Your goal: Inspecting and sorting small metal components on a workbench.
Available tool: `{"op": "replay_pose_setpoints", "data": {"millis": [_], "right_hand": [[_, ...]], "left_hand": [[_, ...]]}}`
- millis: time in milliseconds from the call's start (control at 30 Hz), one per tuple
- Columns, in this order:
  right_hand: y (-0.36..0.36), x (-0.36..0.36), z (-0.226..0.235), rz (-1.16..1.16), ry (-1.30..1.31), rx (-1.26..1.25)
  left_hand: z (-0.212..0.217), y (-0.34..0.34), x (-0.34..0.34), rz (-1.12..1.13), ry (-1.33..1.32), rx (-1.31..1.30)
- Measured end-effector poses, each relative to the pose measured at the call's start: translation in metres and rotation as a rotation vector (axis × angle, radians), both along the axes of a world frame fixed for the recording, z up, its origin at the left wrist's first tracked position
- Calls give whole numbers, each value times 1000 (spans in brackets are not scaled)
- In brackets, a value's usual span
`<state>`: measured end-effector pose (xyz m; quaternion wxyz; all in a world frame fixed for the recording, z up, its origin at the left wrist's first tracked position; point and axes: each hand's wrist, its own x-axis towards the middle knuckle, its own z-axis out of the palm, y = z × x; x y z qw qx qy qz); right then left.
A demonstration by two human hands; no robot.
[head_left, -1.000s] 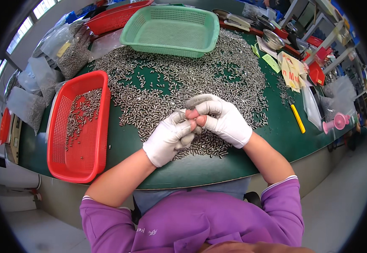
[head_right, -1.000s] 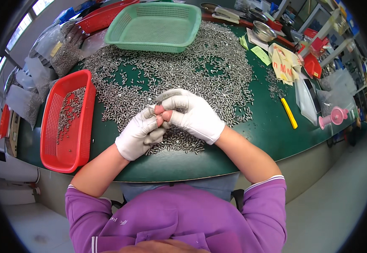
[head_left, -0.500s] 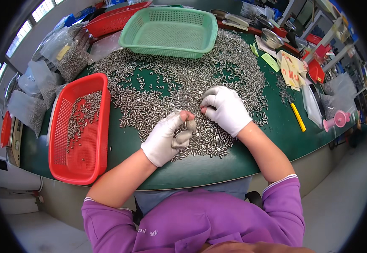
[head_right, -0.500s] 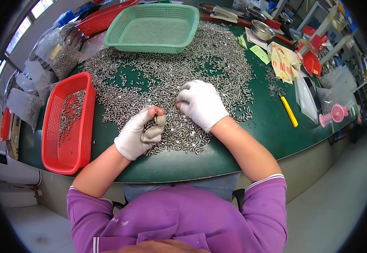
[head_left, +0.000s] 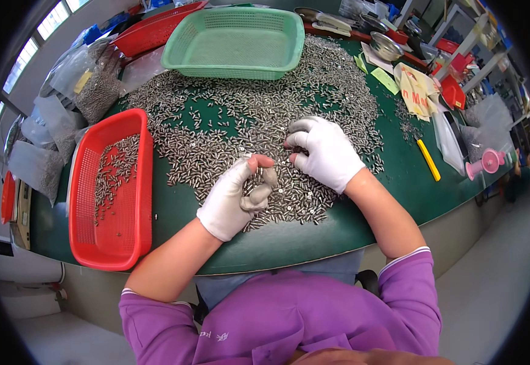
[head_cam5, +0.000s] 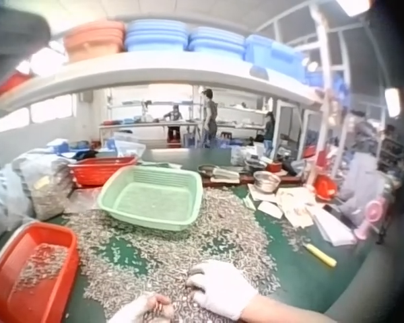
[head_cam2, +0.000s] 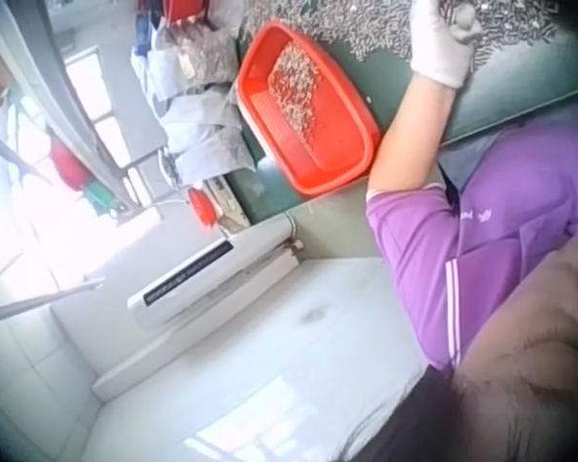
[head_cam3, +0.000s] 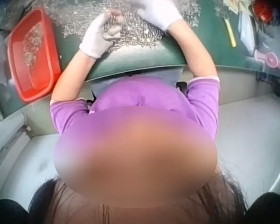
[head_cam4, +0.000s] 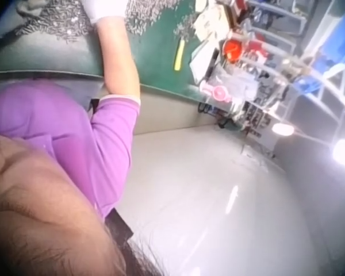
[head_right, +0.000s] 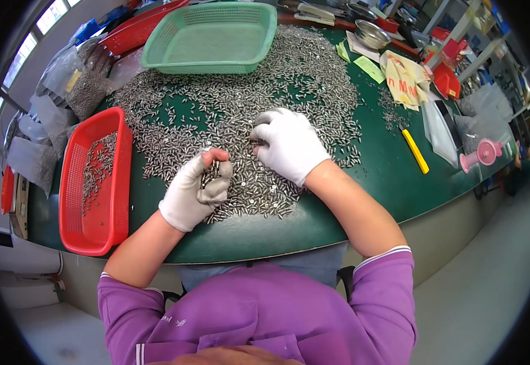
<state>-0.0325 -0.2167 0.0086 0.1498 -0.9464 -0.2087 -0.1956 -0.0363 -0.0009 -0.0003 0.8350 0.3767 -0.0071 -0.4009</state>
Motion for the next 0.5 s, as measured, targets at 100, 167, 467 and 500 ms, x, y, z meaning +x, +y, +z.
{"op": "replay_pose_setpoints", "data": {"millis": [100,167,467,500], "right_hand": [[3,2,-4,0,66,38],[6,1,-7,-15,51,33],[6,-1,-5,31,70,140],[8,-1,-3,13,119,92]], "left_hand": [[-2,2,1,-12,-8,-23],[-4,3,1,-20,8,-42],[0,1,-2,2,31,-2],[0,1,-1,26,49,4]]}}
